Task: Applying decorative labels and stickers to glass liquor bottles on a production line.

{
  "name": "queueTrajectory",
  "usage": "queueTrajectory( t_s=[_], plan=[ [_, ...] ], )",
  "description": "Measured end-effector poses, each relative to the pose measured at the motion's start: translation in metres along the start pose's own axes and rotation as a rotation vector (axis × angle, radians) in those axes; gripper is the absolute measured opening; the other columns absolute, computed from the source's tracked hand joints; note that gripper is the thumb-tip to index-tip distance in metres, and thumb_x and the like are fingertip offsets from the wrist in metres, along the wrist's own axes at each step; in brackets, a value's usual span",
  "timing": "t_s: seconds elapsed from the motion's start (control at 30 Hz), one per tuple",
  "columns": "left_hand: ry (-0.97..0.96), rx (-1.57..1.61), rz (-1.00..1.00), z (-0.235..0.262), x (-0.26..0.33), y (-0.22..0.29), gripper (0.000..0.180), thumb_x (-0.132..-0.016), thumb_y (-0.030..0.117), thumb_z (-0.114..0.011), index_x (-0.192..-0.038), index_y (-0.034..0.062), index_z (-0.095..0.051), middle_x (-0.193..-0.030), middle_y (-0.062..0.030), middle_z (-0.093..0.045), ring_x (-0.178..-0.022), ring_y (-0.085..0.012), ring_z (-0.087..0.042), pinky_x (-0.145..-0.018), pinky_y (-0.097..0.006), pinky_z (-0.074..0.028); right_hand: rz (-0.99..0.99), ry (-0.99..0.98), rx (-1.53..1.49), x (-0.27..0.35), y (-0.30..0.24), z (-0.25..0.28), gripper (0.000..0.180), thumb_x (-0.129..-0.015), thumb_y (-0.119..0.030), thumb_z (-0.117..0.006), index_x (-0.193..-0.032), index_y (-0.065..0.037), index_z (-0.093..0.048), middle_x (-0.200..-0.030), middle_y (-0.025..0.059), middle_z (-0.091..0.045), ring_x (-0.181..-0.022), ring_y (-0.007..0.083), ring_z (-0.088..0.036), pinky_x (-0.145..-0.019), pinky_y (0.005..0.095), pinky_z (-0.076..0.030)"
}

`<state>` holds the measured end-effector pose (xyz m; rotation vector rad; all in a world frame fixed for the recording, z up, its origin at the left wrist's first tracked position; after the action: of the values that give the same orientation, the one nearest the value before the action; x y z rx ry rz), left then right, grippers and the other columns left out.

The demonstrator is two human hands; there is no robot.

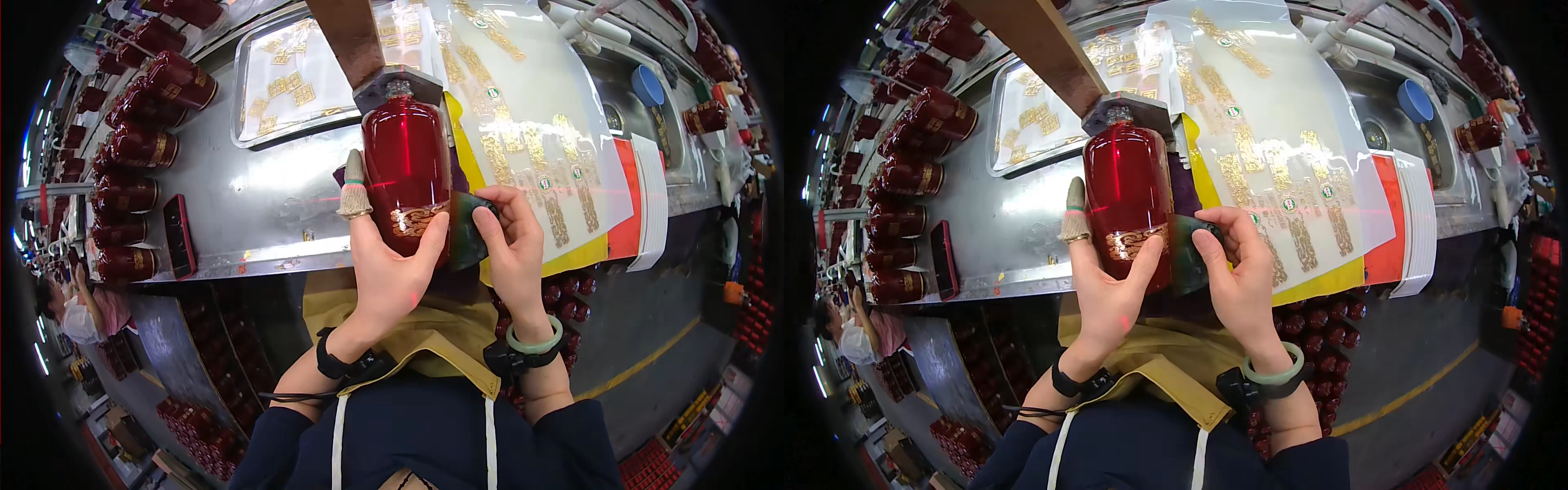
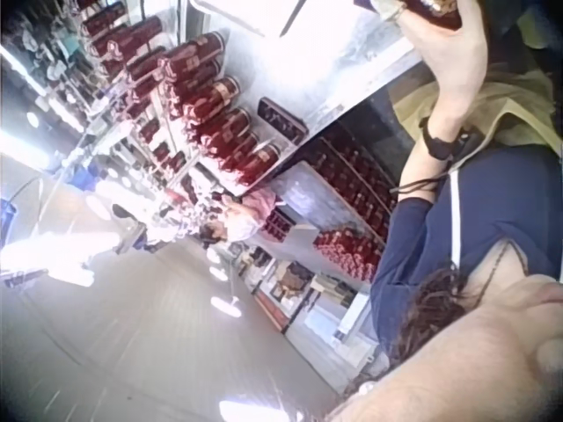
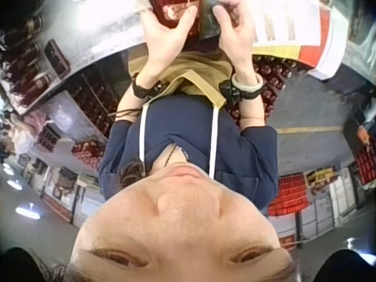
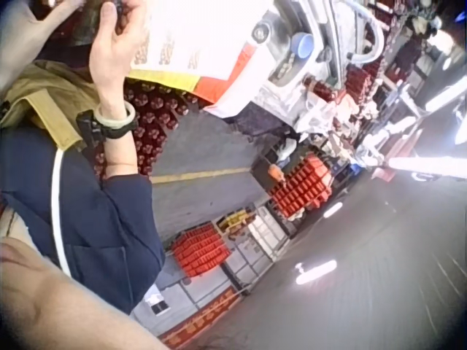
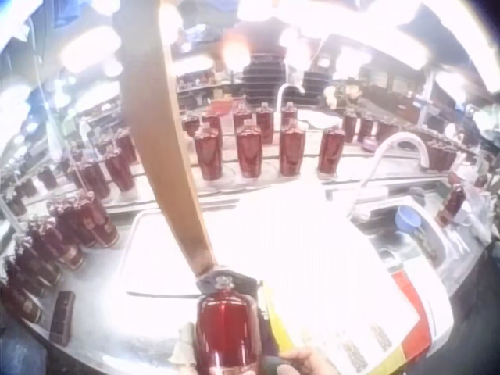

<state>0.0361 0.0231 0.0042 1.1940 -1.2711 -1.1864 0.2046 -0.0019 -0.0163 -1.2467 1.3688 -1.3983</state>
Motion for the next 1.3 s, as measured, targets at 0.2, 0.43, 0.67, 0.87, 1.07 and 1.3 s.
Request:
queueTrajectory(
  t_s=[0.2,0.43,0.67,0.87,1.07,1.3],
  plan=[
    [-0.017,0.033,-0.082,0.003,-0.001,0.005,0.089,-0.095,-0.001,-0.070,-0.163,-0.0056,-0.013,-0.149,-0.0179,-0.045,-0.129,-0.0215,-0.056,-0.106,-0.035,-0.049,0.014,-0.017,0.025,0.001,-0.007,-0.001,0.019,-0.103,-0.004,-0.064,-0.121,0.003,-0.061,-0.111,0.0069,-0.068,-0.101,0.0105,-0.066,-0.091,0.0249,-0.052],
    [-0.100,0.182,-0.050,0.007,0.001,0.001,0.080,-0.102,-0.002,-0.058,-0.165,-0.0036,-0.009,-0.158,-0.0191,-0.039,-0.138,-0.0234,-0.050,-0.114,-0.037,-0.043,0.041,-0.024,0.085,0.002,-0.024,-0.006,0.018,-0.101,-0.001,-0.066,-0.118,0.003,-0.062,-0.108,0.0065,-0.069,-0.099,0.0100,-0.066,-0.089,0.0245,-0.052],
    [-0.115,0.249,-0.053,0.013,-0.002,-0.003,0.074,-0.106,-0.001,-0.051,-0.166,-0.0029,-0.008,-0.165,-0.0191,-0.030,-0.147,-0.0235,-0.041,-0.120,-0.038,-0.036,0.072,-0.012,0.147,0.003,-0.037,-0.010,0.017,-0.099,0.000,-0.069,-0.115,0.002,-0.065,-0.101,0.0052,-0.071,-0.093,0.0077,-0.067,-0.083,0.0224,-0.052],
    [-0.181,0.355,-0.027,0.016,-0.003,0.001,0.075,-0.105,-0.005,-0.049,-0.167,-0.0016,-0.006,-0.167,-0.0190,-0.026,-0.150,-0.0247,-0.037,-0.122,-0.038,-0.033,0.102,-0.011,0.223,0.005,-0.048,-0.022,0.016,-0.095,0.000,-0.072,-0.110,0.002,-0.066,-0.095,0.0048,-0.073,-0.083,0.0076,-0.068,-0.076,0.0231,-0.053],
    [-0.158,0.326,-0.279,0.031,0.001,-0.021,0.074,-0.112,0.038,-0.044,-0.165,-0.0047,-0.015,-0.171,-0.0250,-0.020,-0.154,-0.0340,-0.032,-0.123,-0.042,-0.031,0.231,0.004,0.441,0.007,-0.067,-0.050,0.015,-0.090,-0.001,-0.076,-0.103,0.001,-0.068,-0.083,0.0054,-0.071,-0.068,0.0089,-0.065,-0.062,0.0259,-0.051],
    [-0.201,-0.603,-0.610,0.034,0.021,-0.004,0.088,-0.074,0.052,-0.089,-0.144,0.0055,-0.064,-0.164,-0.0341,-0.031,-0.145,-0.0528,-0.042,-0.116,-0.051,-0.042,0.420,0.109,0.631,0.000,-0.096,-0.046,0.020,-0.091,-0.001,-0.075,-0.111,-0.001,-0.072,-0.089,0.0121,-0.069,-0.073,0.0247,-0.066,-0.066,0.0331,-0.051]
  ],
)
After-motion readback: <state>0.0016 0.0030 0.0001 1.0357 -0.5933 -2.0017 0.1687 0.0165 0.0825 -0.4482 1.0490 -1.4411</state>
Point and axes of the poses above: each hand's wrist, its own x-axis away from the middle knuckle, its own z-axis out of the back of the hand, y = z × x, the point moved 7 cm from there along -x, towards the middle knuckle
